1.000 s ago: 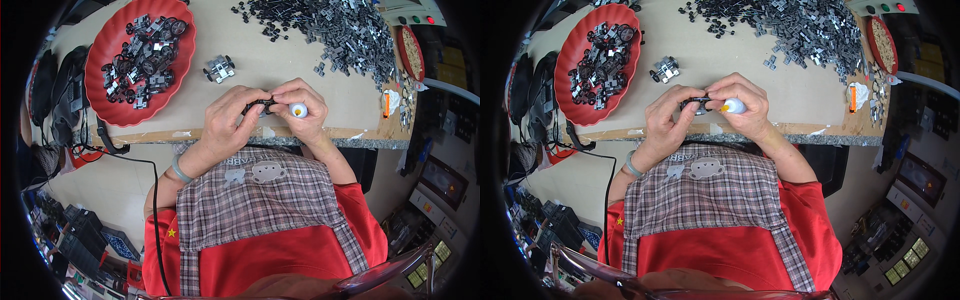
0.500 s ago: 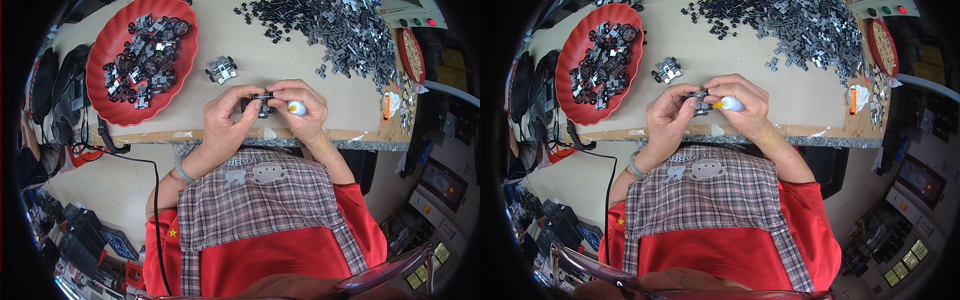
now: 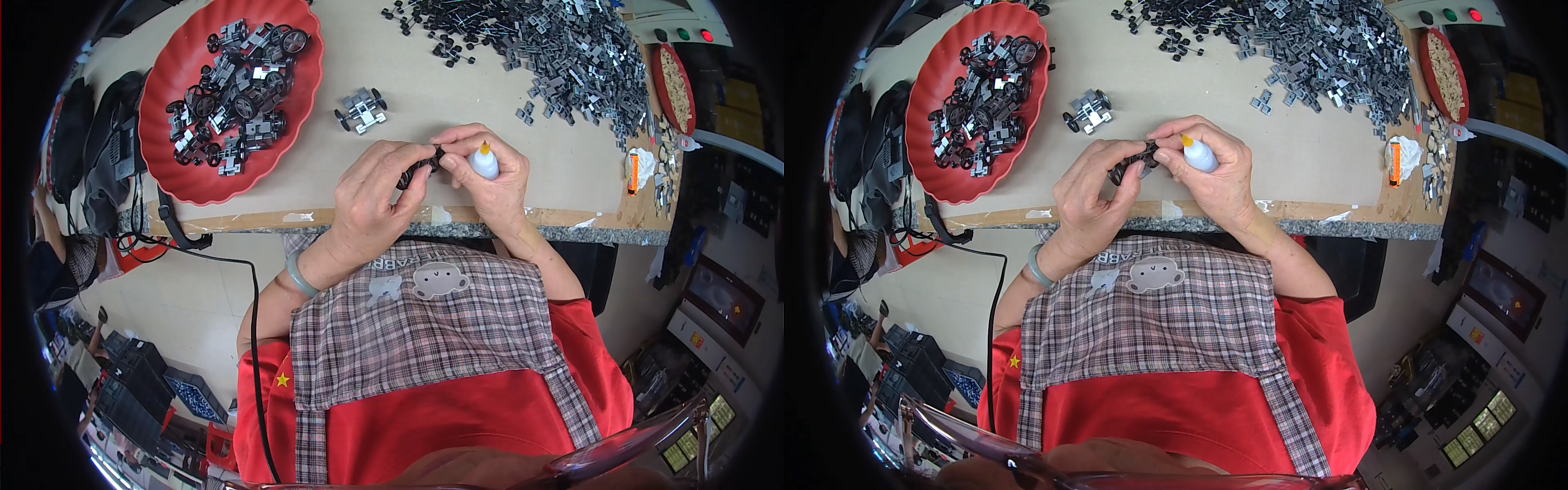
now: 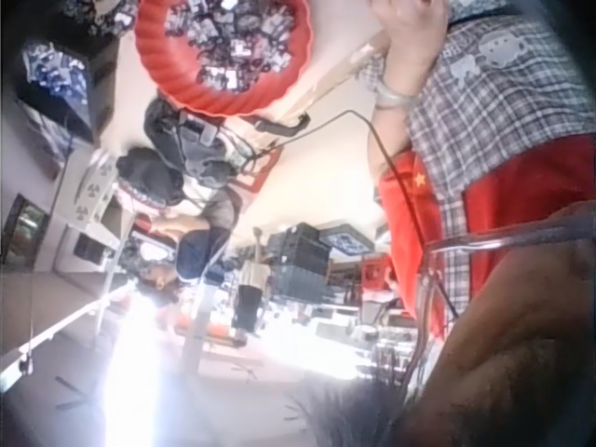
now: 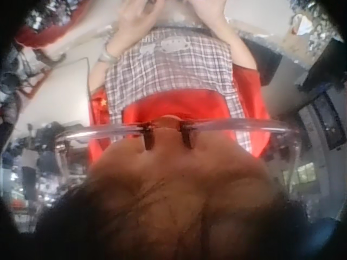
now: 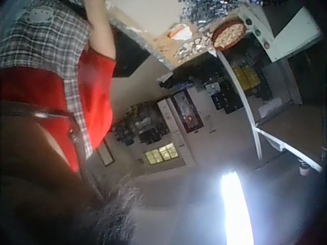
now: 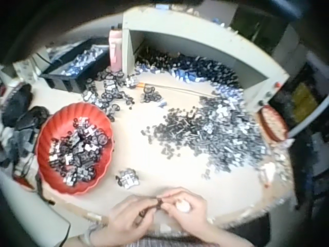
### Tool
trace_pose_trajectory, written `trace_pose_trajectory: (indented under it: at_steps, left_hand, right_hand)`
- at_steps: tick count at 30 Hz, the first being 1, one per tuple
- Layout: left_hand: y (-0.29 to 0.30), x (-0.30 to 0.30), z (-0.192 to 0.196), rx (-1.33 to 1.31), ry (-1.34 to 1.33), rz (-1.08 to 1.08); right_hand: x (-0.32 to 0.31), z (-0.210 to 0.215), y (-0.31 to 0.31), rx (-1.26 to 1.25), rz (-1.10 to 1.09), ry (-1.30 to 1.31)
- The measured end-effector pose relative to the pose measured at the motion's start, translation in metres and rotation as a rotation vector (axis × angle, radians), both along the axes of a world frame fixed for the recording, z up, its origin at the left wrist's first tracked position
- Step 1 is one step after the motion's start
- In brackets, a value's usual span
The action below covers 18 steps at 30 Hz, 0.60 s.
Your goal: The person assembles toy car wheel and axle assemblies by applying glue from a glue bottle to join small plastic components.
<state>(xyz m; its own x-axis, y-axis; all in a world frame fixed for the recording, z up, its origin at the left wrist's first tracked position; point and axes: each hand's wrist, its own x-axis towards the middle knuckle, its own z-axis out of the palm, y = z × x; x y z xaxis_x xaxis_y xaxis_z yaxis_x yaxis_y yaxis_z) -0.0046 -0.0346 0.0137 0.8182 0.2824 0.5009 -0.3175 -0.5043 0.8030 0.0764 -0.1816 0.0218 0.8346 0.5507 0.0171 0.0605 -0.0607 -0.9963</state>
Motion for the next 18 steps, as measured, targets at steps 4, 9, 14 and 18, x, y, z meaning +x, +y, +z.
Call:
trace_pose_trajectory:
  at_steps: [4,9,14,18]
  left_hand:
    - [0.000,-0.002,0.000,0.008,0.006,-0.009]
    - [-0.001,-0.005,0.006,-0.113,0.155,-0.031]
    - [-0.003,-0.011,0.000,-0.312,0.251,-0.081]
    - [-0.003,-0.007,-0.004,-0.429,0.298,-0.023]
  right_hand:
    - [-0.001,0.000,-0.001,-0.009,0.006,0.005]
    - [0.002,-0.006,0.000,0.019,0.004,-0.174]
    - [0.007,-0.006,0.002,0.031,0.061,-0.652]
    - [0.014,-0.004,0.004,-0.006,0.127,-0.701]
